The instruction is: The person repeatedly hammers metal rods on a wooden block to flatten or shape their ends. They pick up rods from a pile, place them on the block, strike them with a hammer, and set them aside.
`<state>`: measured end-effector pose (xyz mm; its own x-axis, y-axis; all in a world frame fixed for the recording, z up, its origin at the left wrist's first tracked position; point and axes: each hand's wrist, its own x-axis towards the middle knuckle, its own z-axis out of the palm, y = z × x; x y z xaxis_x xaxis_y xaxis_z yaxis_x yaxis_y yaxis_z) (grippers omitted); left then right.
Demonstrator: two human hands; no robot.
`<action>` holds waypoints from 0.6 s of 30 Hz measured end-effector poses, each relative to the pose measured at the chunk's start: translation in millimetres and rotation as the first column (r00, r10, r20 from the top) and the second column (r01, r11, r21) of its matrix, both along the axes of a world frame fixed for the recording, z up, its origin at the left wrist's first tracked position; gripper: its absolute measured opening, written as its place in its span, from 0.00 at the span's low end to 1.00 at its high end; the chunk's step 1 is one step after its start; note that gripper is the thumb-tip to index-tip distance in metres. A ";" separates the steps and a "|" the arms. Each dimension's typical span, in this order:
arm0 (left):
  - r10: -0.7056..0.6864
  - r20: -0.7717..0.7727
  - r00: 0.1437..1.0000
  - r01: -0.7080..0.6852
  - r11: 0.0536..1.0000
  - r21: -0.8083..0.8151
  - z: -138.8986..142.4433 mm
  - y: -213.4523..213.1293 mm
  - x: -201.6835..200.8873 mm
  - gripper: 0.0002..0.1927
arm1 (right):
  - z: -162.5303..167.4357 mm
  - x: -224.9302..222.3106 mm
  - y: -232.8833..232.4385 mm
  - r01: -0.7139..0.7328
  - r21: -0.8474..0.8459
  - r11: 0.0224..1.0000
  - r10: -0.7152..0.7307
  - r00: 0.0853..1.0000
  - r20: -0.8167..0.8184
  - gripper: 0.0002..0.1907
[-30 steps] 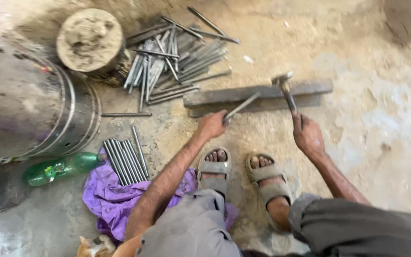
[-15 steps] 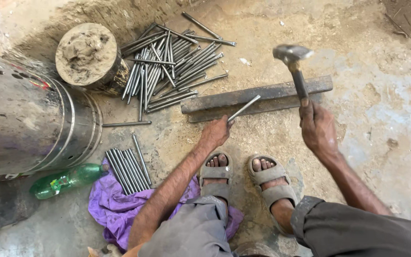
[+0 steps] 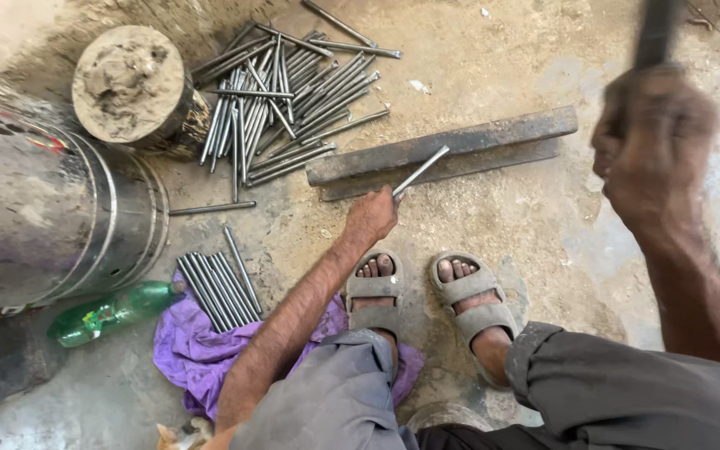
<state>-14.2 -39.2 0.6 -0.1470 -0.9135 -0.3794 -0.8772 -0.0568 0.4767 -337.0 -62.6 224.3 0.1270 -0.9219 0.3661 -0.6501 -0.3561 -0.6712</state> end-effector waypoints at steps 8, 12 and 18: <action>-0.011 0.007 1.000 0.011 1.000 -0.013 -6.9 5.2 2.0 0.19 | -128.7 52.7 36.0 0.304 0.643 0.703 -0.101 0.937 -0.334 0.30; 0.046 -0.019 0.999 -0.048 0.989 -0.141 -22.7 15.3 1.4 0.18 | -85.6 26.3 11.4 0.136 0.245 0.960 -0.051 0.945 -0.324 0.29; -0.008 0.013 1.000 0.010 0.994 -0.112 -24.2 2.0 10.6 0.20 | -77.1 36.0 7.2 0.130 -0.283 0.950 -0.197 0.955 -0.223 0.21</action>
